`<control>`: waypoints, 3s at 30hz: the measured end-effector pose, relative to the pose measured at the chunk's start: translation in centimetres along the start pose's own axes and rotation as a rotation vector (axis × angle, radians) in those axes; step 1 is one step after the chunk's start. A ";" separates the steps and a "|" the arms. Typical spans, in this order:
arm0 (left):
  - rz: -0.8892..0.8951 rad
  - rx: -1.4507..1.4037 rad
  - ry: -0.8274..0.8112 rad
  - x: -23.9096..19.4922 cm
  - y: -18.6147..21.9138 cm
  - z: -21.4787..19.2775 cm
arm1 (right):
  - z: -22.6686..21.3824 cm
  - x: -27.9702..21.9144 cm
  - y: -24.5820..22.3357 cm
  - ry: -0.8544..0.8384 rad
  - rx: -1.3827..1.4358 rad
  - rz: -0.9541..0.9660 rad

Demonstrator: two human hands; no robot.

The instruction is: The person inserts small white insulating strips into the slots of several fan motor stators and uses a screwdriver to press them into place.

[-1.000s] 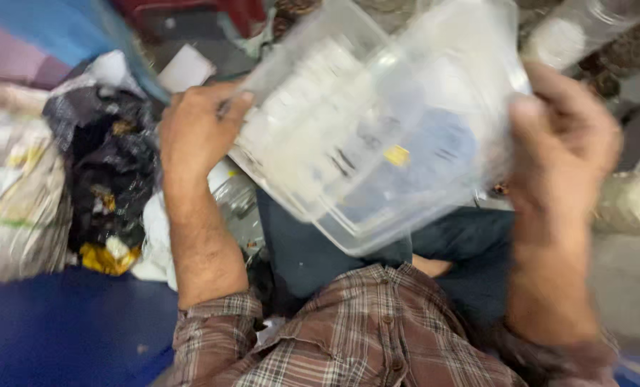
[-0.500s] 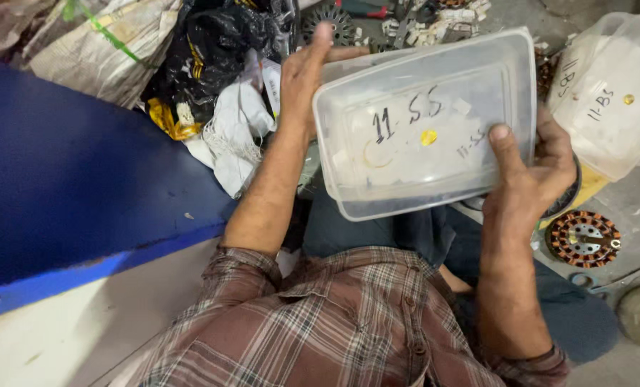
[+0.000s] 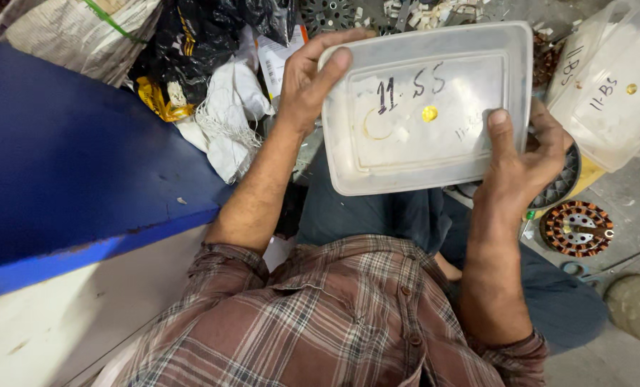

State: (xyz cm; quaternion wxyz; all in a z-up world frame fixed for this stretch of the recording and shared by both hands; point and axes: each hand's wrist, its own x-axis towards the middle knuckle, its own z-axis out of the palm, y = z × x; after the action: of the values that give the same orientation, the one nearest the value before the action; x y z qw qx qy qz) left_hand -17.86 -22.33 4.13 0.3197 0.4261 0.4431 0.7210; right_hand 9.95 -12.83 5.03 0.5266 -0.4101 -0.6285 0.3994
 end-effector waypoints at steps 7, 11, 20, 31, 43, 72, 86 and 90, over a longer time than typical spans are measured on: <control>-0.085 0.131 0.084 1.0 0.3 0.4 | -2.0 2.9 1.7 -0.177 -0.003 0.162; -0.124 0.124 0.103 0.2 0.9 0.6 | -2.3 4.7 2.6 -0.251 0.027 0.178; -0.195 0.259 0.064 -1.1 2.1 0.6 | -2.1 6.9 4.0 -0.262 0.277 0.497; -0.422 0.262 -0.021 -1.3 2.0 -1.1 | -4.1 3.1 1.5 -0.572 0.439 0.499; -0.418 -0.062 -0.040 -5.1 3.6 1.8 | -7.2 0.2 2.8 -0.317 0.675 0.556; -0.362 -0.336 0.513 45.0 -31.4 13.7 | -19.4 11.1 18.8 0.294 -0.173 0.636; -0.075 0.461 -0.450 28.0 -33.9 25.2 | -23.6 16.5 24.6 0.301 -0.010 0.432; 0.053 0.716 -0.513 25.2 -33.5 30.7 | -24.1 17.3 26.8 0.282 -0.045 0.333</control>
State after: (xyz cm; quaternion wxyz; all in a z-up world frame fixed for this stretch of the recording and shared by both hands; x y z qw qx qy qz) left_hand 1.60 23.59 -10.56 0.2328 0.6867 0.5601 0.4008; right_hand 34.46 14.31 -11.11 0.5268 -0.5717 -0.4808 0.4055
